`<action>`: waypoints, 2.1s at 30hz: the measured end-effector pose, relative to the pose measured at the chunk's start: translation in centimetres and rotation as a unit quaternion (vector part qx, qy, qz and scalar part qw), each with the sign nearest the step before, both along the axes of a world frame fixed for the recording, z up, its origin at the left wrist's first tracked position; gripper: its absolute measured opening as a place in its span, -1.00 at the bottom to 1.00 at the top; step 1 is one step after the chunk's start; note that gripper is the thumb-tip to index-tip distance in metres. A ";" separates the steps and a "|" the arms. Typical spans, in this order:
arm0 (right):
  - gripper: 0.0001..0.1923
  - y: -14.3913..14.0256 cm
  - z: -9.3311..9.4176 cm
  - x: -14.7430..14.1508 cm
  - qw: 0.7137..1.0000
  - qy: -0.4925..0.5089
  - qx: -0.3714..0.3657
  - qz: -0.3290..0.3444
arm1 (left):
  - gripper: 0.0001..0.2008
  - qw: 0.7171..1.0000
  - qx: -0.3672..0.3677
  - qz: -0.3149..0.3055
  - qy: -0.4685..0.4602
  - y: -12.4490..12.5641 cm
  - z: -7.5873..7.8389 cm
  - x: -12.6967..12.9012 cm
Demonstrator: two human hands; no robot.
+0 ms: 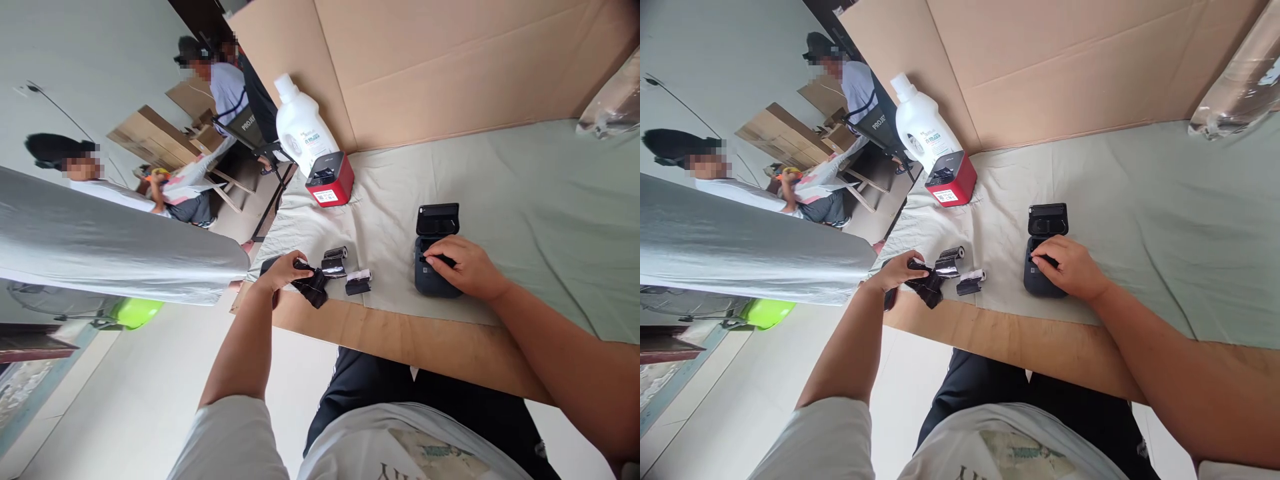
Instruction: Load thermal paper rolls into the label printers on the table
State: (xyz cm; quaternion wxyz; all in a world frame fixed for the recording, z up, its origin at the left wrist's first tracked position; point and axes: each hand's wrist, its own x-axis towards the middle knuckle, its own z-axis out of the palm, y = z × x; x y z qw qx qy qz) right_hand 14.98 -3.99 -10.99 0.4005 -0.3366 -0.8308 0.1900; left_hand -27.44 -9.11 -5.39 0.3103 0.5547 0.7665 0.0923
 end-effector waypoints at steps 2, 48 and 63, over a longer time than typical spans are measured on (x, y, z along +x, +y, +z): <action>-0.80 0.0 0.0 0.0 1.000 0.000 -0.001 0.001 | -0.44 0.997 -0.019 0.010 -0.081 -0.1 0.4 -0.9; -0.26 2.0 -1.2 2.3 0.994 -0.030 0.101 -0.022 | -0.72 0.919 0.146 -0.363 0.054 7.8 -1.1 27.8; -0.08 2.0 -0.6 3.1 0.974 0.222 -0.011 -0.048 | -0.54 0.913 0.329 -0.064 -0.233 7.3 -5.1 24.8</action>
